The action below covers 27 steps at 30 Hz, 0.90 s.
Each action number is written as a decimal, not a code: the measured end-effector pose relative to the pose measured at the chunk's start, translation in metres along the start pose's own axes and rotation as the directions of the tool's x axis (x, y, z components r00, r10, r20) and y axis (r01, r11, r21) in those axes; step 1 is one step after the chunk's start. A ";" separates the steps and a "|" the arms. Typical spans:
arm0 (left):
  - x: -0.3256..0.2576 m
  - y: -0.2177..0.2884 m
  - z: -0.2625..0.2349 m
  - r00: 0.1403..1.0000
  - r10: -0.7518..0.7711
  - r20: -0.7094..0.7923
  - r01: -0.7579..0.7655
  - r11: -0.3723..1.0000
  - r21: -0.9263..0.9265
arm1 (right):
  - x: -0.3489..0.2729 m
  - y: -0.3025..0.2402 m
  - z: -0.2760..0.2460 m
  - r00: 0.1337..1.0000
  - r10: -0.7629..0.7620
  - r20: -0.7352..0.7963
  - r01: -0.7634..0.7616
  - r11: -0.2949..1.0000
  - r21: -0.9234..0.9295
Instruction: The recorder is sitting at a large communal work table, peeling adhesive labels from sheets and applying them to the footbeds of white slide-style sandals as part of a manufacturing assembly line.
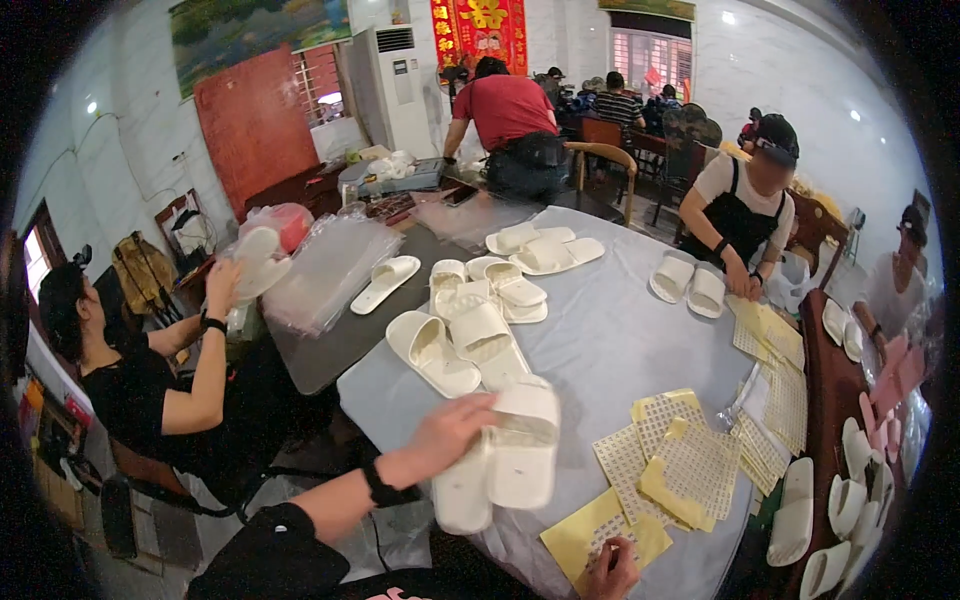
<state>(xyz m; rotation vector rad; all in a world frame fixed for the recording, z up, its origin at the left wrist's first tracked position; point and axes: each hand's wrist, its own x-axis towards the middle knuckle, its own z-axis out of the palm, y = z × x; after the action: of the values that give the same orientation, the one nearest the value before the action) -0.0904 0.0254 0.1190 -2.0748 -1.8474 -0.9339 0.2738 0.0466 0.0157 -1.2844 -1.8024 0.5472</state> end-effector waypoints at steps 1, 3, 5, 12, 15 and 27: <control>-0.001 -0.008 -0.013 0.999 -0.038 0.034 0.038 0.999 -0.002 | 0.000 -0.001 -0.001 1.000 0.013 -0.013 -0.013 1.000 -0.005; 0.001 -0.024 -0.037 0.992 -0.097 0.080 0.095 0.995 0.037 | 0.000 -0.004 -0.003 1.000 0.013 -0.005 -0.013 1.000 -0.023; 0.005 -0.054 -0.048 0.991 -0.107 0.078 0.096 0.986 0.138 | -0.002 -0.002 -0.005 0.997 -0.052 -0.058 0.049 0.997 -0.063; 0.072 -0.127 -0.099 0.973 -0.090 -0.214 0.168 0.908 0.384 | -0.001 -0.015 -0.006 1.000 -0.001 -0.004 0.001 0.998 -0.063; 0.100 -0.043 -0.120 0.968 -0.127 -0.216 0.063 0.958 -0.280 | -0.002 -0.010 -0.004 1.000 -0.011 0.015 0.013 0.996 -0.084; -0.063 -0.079 -0.213 0.866 0.444 -0.229 -0.478 0.871 -0.118 | 0.002 -0.026 -0.001 0.996 0.069 0.049 -0.063 0.992 -0.110</control>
<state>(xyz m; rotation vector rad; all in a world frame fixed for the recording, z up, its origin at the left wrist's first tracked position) -0.2332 -0.1268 0.2288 -2.2792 -1.1233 -1.1373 0.2605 0.0388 0.0363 -1.4199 -1.8597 0.5297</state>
